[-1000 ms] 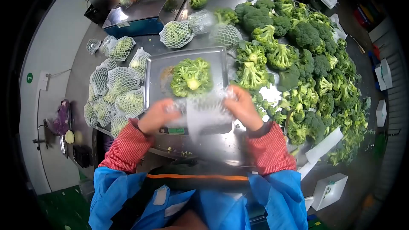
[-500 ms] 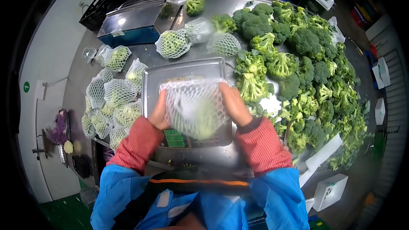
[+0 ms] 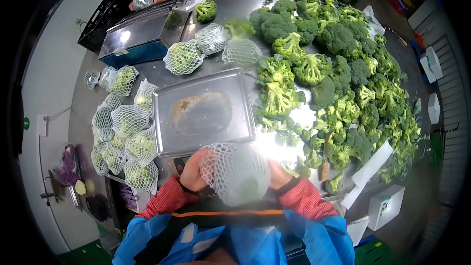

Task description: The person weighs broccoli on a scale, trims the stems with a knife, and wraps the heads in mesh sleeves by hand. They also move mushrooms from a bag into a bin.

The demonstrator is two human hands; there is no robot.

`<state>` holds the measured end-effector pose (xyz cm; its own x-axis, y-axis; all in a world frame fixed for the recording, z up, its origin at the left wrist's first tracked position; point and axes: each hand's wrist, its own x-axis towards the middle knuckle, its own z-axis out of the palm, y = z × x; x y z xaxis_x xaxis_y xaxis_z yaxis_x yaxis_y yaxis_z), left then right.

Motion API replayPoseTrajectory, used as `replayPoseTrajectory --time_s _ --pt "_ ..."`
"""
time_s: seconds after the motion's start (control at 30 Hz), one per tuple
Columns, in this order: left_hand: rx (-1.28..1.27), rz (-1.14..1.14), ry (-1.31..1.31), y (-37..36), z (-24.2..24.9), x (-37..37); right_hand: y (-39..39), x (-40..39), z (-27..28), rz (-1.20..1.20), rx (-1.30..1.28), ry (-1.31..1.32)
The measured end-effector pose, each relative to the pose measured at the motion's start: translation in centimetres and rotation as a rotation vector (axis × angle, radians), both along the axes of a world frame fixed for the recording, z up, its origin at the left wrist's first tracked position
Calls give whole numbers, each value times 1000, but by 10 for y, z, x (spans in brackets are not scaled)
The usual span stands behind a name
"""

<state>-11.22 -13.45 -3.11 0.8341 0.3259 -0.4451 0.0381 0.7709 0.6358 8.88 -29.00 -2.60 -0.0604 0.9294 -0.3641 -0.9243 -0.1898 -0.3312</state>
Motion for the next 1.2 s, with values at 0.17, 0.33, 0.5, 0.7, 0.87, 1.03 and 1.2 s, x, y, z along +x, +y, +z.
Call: replayPoseTrajectory --time_s 0.17,0.33,0.5,0.7,0.87,1.03,1.2 --pt "848 135 202 13 37 21 23 6 41 -150 23 -82" --pt "959 80 -93 54 55 62 77 25 58 -165 10 -279" --pt "290 126 -204 120 48 100 107 83 77 11 -79 -586" --pt "146 249 -51 244 27 147 128 223 18 -451 -392 -2551" --pt "27 403 -146 300 -9 173 140 292 4 38 -731 -2728" --pt "19 415 -101 294 -20 162 136 323 -22 406 -678 -2644" --pt "390 311 75 223 17 126 105 295 -12 -15 -372 -2835"
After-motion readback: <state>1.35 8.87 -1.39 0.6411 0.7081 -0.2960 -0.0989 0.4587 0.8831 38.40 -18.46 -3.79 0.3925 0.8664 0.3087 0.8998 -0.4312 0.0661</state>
